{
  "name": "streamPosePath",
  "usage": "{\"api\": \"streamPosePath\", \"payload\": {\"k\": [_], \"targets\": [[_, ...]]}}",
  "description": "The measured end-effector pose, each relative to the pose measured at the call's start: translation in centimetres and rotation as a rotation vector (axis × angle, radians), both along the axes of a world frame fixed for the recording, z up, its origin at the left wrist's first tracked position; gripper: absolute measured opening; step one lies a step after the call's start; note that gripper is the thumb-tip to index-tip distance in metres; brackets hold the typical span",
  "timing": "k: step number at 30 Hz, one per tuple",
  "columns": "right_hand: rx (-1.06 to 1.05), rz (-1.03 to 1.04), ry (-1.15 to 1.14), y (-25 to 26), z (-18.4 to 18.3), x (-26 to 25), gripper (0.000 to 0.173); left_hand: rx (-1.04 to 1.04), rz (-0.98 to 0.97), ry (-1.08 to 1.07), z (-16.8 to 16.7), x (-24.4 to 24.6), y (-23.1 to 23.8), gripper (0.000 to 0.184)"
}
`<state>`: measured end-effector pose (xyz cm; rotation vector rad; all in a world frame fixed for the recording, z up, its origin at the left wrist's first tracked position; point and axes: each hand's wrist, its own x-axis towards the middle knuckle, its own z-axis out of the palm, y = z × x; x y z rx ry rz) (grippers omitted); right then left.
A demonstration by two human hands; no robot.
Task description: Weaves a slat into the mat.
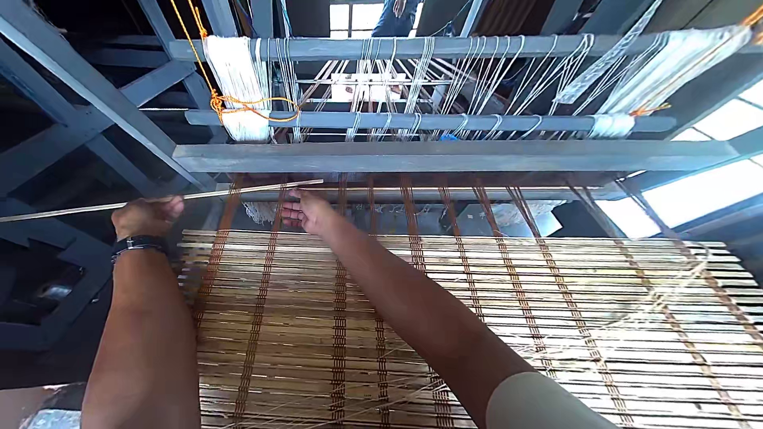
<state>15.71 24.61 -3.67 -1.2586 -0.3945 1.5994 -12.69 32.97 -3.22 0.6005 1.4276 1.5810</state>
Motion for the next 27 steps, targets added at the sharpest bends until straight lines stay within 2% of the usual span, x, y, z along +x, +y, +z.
{"api": "streamPosePath", "payload": {"k": [7,12,16,20,27], "targets": [[0.079,-0.037,-0.001,-0.5,0.1,0.2,0.034,-0.007,0.074,-0.003,-0.4,-1.6,-0.6,0.032],[0.082,-0.01,0.003,-0.1,0.0,0.0,0.036,-0.012,0.119,-0.055,-0.9,-0.8,-1.0,0.032],[0.082,0.009,0.031,0.1,-0.1,0.0,0.037,0.003,0.113,-0.078,-1.3,-0.8,-0.7,0.03],[0.109,0.067,0.041,0.7,-0.5,0.0,0.034,0.041,0.061,-0.026,-1.5,-1.4,-0.4,0.018],[0.096,0.03,0.027,0.3,-0.4,0.1,0.033,0.05,0.006,0.001,-1.1,-0.6,-0.2,0.021]]}}
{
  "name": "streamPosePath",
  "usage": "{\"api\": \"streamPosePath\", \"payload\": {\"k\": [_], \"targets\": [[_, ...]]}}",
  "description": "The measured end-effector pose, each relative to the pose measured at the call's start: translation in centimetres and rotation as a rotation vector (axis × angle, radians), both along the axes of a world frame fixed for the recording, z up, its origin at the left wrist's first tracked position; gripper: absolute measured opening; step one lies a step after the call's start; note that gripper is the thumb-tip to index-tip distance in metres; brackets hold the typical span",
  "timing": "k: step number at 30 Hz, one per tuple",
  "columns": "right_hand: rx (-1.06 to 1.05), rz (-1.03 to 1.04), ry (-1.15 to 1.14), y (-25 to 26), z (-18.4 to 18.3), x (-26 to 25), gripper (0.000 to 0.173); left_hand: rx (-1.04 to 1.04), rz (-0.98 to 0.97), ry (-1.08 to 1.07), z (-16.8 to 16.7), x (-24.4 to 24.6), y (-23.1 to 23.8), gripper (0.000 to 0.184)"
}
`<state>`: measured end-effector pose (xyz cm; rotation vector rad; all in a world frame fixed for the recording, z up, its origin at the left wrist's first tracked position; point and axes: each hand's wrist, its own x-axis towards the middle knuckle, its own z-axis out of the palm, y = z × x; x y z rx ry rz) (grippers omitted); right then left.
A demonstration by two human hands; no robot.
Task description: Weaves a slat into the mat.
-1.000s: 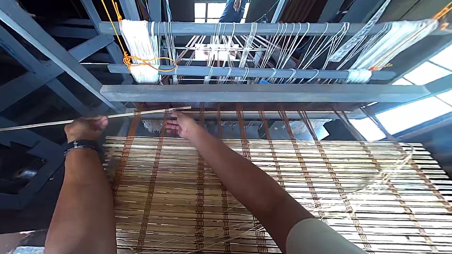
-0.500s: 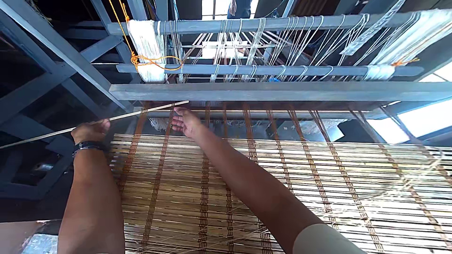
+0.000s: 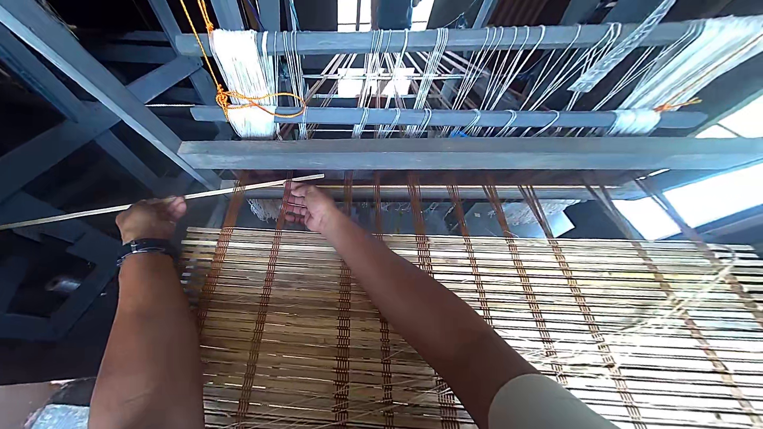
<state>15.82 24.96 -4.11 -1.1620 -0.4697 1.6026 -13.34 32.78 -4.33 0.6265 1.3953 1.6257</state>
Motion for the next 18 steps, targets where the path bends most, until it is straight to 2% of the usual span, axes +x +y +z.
{"api": "streamPosePath", "payload": {"k": [2,6,10,12,14,16,18], "targets": [[-0.054,-0.066,0.0,-0.2,0.4,-0.1,0.033,-0.007,-0.022,-0.006,0.3,0.6,0.0,0.022],[-0.091,-0.133,0.008,-0.1,0.3,0.3,0.05,-0.028,-0.082,-0.015,1.0,1.6,-0.4,0.025],[-0.035,-0.166,0.044,-0.3,0.2,0.6,0.047,-0.091,-0.16,0.019,1.6,2.2,-0.7,0.031],[-0.03,-0.203,0.078,-0.5,0.4,0.9,0.048,-0.165,-0.228,0.119,1.7,1.9,-0.7,0.031],[-0.037,-0.234,0.114,-0.5,0.4,1.3,0.048,-0.269,-0.273,0.378,2.0,1.1,-0.6,0.037],[-0.034,-0.255,0.138,-0.5,0.4,1.6,0.048,-0.34,-0.275,0.826,2.6,0.2,-0.9,0.044],[-0.031,-0.277,0.142,-0.5,0.5,1.8,0.048,-0.305,-0.238,1.265,3.9,-0.2,-1.5,0.044]]}}
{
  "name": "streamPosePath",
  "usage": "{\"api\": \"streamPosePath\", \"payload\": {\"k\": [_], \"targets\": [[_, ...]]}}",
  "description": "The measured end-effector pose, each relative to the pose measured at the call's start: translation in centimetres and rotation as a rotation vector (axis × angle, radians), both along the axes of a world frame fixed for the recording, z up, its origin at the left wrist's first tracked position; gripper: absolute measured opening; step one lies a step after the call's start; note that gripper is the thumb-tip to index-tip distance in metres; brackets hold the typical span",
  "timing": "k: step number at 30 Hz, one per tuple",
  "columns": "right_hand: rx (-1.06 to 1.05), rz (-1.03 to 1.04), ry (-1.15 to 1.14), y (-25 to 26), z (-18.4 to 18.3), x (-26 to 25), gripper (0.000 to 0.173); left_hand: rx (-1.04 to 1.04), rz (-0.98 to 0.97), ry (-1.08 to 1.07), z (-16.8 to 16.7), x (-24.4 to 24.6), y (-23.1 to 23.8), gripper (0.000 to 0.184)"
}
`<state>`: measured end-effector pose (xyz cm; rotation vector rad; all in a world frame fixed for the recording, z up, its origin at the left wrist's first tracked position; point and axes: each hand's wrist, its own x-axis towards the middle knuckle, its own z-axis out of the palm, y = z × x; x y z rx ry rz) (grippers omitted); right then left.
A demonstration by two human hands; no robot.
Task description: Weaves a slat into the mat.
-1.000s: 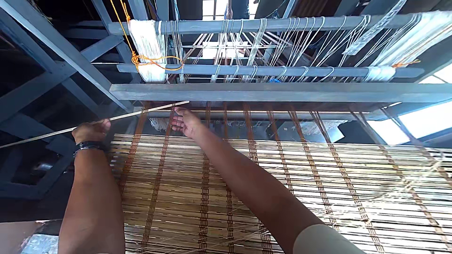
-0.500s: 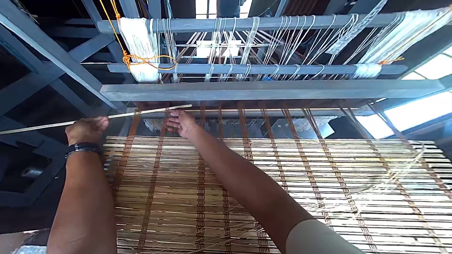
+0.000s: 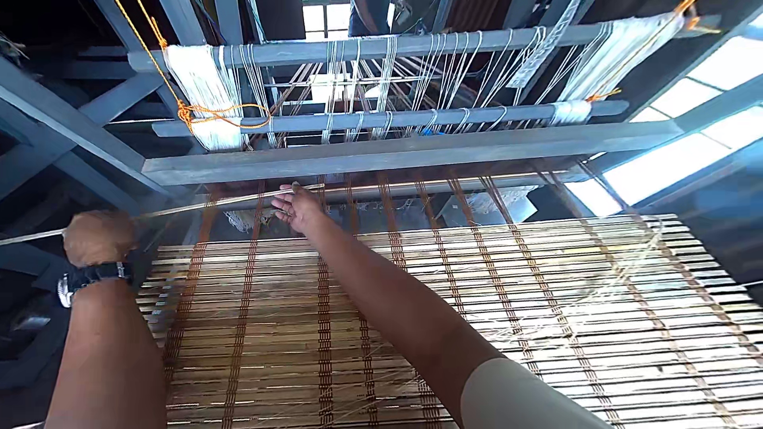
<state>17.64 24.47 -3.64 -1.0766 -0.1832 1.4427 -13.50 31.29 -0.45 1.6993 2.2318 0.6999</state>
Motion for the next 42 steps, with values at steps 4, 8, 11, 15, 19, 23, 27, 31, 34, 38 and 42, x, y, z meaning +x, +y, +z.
{"api": "streamPosePath", "payload": {"k": [4,8,11,15,19,23,27,31,34,38,42], "targets": [[0.02,-0.03,-0.004,0.0,0.2,0.0,0.049,0.056,-0.278,0.334,0.0,-0.2,0.1,0.042],[0.027,-0.021,0.003,0.1,0.0,0.3,0.05,0.03,-0.501,0.465,-2.6,-1.0,2.6,0.039],[0.013,-0.039,0.007,-0.1,0.2,0.3,0.05,0.029,-0.508,0.512,-2.7,0.3,2.2,0.028],[-0.101,0.071,-0.109,-1.0,1.6,0.0,0.054,0.093,-0.535,0.573,-1.9,2.0,1.0,0.022],[-0.058,0.25,-0.27,-4.5,3.8,1.1,0.049,0.122,-0.548,0.592,-1.8,3.5,0.5,0.019],[0.162,0.24,-0.71,-8.2,3.8,5.6,0.035,0.13,-0.561,0.585,-2.1,4.5,0.5,0.021],[0.057,0.175,-1.199,-10.7,2.7,11.0,0.036,0.123,-0.557,0.589,-2.4,5.5,0.5,0.021],[-0.049,0.231,-1.278,-10.3,1.4,11.9,0.061,0.088,-0.553,0.624,-2.4,6.1,0.6,0.018],[0.027,0.286,-1.205,-8.7,1.1,11.5,0.076,0.11,-0.605,0.63,-2.1,6.2,0.5,0.017],[0.084,0.233,-1.067,-7.0,-0.4,11.1,0.073,0.087,-0.619,0.634,-1.7,6.6,0.0,0.013],[0.078,0.158,-1.004,-7.1,-0.8,11.4,0.064,0.136,-0.667,0.576,-2.5,4.8,1.0,0.022]]}}
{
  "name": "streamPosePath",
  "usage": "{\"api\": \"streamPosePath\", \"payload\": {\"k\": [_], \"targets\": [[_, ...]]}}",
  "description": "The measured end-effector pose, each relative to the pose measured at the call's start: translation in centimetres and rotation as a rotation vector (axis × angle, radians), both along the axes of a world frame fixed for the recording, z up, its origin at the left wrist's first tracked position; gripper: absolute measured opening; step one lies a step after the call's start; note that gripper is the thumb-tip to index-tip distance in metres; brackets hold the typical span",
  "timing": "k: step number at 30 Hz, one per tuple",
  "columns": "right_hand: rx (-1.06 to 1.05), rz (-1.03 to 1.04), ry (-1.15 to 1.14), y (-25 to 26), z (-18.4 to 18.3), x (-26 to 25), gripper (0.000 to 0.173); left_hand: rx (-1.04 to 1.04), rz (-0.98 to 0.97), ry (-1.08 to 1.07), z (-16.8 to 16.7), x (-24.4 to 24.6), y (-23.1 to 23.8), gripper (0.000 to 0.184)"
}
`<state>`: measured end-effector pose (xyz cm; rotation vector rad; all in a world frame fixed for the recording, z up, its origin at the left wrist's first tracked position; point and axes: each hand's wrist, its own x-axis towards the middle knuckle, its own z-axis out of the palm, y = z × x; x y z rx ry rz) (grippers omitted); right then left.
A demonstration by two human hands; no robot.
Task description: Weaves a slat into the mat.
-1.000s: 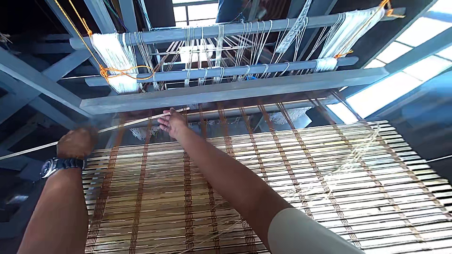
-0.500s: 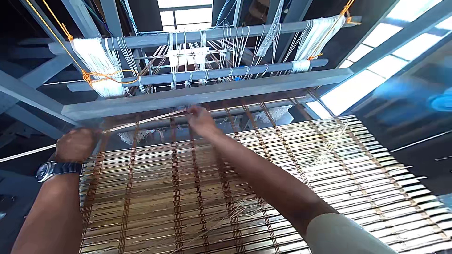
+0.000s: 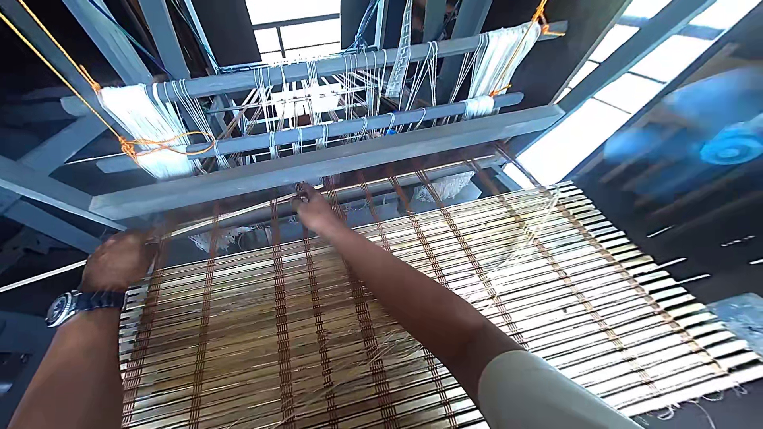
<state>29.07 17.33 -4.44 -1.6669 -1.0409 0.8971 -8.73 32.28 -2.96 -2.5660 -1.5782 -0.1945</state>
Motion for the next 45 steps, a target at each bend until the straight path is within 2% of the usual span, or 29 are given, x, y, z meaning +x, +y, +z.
{"api": "streamPosePath", "payload": {"k": [2,4,8,12,14,18,20,23,26,28,32,36,40,45], "targets": [[-0.017,-0.029,0.002,-0.1,0.1,0.5,0.065,0.005,0.032,-0.016,-0.1,-1.6,0.5,0.034],[-0.029,-0.057,0.015,-0.1,0.0,1.0,0.065,-0.02,0.125,-0.008,-0.3,-3.3,0.8,0.036],[-0.04,-0.071,0.029,-0.2,0.2,1.0,0.07,-0.069,0.191,0.052,-0.2,-4.0,0.5,0.026],[-0.049,-0.059,0.033,-1.5,1.4,1.0,0.081,-0.038,0.149,0.038,0.2,-2.3,-0.6,0.023],[-0.073,-0.039,0.009,-2.7,2.2,1.4,0.075,-0.036,0.116,0.024,0.6,-1.3,-1.1,0.02],[-0.042,-0.044,-0.092,-5.2,3.5,3.7,0.042,-0.033,0.073,0.009,1.2,0.6,-2.2,0.02],[-0.049,-0.107,-0.238,-6.1,4.1,5.4,0.039,-0.03,0.062,-0.006,0.7,0.8,-2.0,0.019],[-0.15,-0.08,-0.334,-6.1,3.5,6.6,0.05,-0.02,0.059,-0.002,-0.1,0.4,-1.1,0.019],[-0.147,0.014,-0.195,-5.0,2.2,6.3,0.067,-0.02,0.062,-0.003,0.0,0.5,-1.2,0.019],[-0.1,0.012,-0.082,-4.0,1.1,6.1,0.072,-0.02,0.049,-0.008,0.1,0.3,-1.3,0.018],[0.034,-0.099,0.053,-3.2,-0.1,6.3,0.061,-0.008,0.017,-0.069,0.3,-0.8,-1.2,0.025],[0.07,-0.232,0.115,-3.0,-0.8,7.4,0.063,-0.051,0.09,-0.032,-0.1,-3.4,-0.6,0.041],[0.106,-0.281,0.225,-3.2,-0.6,7.5,0.068,-0.035,0.147,-0.014,-0.6,-2.8,-1.0,0.026],[0.129,-0.294,0.339,-3.5,-0.2,7.0,0.064,-0.003,0.11,-0.003,0.1,-0.3,-2.2,0.025]]}}
